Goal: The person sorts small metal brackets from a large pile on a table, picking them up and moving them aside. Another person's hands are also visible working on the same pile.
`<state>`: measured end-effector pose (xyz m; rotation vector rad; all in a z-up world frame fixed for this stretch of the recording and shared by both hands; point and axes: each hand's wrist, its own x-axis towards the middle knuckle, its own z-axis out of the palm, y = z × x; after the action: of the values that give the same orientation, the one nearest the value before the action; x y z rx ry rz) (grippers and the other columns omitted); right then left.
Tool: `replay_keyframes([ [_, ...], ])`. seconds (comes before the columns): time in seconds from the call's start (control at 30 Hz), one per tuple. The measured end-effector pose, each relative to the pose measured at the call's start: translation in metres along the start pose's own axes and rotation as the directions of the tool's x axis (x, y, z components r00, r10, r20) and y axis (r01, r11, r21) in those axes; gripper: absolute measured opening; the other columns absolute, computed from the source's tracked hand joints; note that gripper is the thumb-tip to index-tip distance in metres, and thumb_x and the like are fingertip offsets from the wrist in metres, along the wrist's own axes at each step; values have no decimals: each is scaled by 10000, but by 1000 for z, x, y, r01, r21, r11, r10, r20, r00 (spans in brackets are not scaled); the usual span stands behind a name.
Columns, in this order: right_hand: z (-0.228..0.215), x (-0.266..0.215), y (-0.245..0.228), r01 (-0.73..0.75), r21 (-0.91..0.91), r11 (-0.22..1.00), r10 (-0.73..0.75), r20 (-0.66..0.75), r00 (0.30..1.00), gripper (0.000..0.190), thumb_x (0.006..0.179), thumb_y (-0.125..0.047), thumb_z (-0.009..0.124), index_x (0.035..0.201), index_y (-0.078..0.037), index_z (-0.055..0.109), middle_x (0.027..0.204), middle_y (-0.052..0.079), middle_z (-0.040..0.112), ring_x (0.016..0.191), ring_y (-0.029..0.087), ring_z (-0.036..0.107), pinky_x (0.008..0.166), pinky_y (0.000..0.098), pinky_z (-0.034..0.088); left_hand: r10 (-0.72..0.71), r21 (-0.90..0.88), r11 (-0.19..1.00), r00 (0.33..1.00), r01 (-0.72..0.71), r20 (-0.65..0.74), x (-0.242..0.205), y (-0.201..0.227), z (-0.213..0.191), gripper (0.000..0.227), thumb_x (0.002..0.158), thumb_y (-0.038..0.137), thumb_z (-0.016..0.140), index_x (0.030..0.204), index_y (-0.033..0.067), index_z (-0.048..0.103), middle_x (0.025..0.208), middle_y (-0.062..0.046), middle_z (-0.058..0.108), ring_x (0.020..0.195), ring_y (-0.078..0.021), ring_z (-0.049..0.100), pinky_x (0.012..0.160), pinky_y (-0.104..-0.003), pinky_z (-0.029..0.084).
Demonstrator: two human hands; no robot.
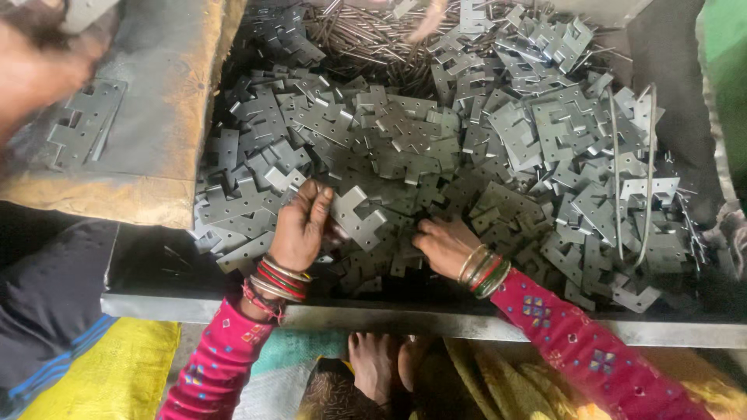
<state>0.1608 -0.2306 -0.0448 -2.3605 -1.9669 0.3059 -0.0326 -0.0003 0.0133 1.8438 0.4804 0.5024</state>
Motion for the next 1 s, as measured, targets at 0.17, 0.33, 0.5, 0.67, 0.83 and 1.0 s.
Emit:
replay_keyframes([
  [0.17, -8, -3, -3, 34, 94, 995, -37, 27, 999, 382, 648, -187, 809, 1009, -69, 763, 1115, 115, 694, 1043, 340, 681, 837, 590, 475, -253, -446, 837, 946, 318, 201, 10, -24, -1, 395, 1029, 375, 544, 1119, -5, 602, 659, -89, 656, 463, -157, 676, 387, -290, 514],
  [0.33, -23, -24, 0, -35, 272, 962, 73, -132, 989, 238, 743, -176, 791, 938, -52, 732, 1008, 110, 703, 875, 292, 697, 747, 416, 563, -313, -604, 706, 927, 371, 204, 7, -28, -9, 365, 997, 271, 679, 1256, 18, 636, 773, -19, 650, 579, -90, 604, 497, -238, 466],
  [0.5, 1, -25, -14, 8, 248, 969, -39, 120, 992, 68, 816, -128, 748, 828, -76, 706, 899, 89, 686, 783, 251, 690, 719, 393, 573, -162, -578, 770, 959, 271, 233, 2, -21, -9, 369, 920, 100, 751, 1269, 13, 667, 1025, 20, 715, 868, -62, 610, 742, -238, 483],
  [0.67, 48, -19, -11, 194, 10, 981, -193, 165, 967, 109, 877, -165, 612, 797, -96, 641, 858, 128, 667, 850, 341, 660, 731, 492, 523, -87, -514, 839, 976, 179, 198, 4, -30, -6, 263, 926, 62, 735, 1182, 3, 711, 1070, -21, 738, 981, -92, 647, 913, -267, 510],
  [0.83, 67, -27, 7, 302, 1, 953, -301, 57, 952, 129, 862, -202, 582, 806, -89, 610, 822, 132, 629, 821, 352, 635, 717, 498, 505, -78, -456, 876, 980, 156, 184, 6, -45, -5, 219, 939, 63, 724, 1143, -16, 701, 1042, -23, 737, 983, -95, 659, 914, -270, 519],
  [1.0, 69, -32, 17, 294, 49, 954, -298, 97, 950, 98, 846, -161, 589, 804, -73, 581, 852, 130, 614, 828, 337, 636, 721, 476, 509, -106, -397, 901, 977, 174, 187, 8, -49, -6, 191, 935, 87, 720, 1095, -16, 711, 1000, -25, 754, 959, -96, 666, 893, -269, 524],
])
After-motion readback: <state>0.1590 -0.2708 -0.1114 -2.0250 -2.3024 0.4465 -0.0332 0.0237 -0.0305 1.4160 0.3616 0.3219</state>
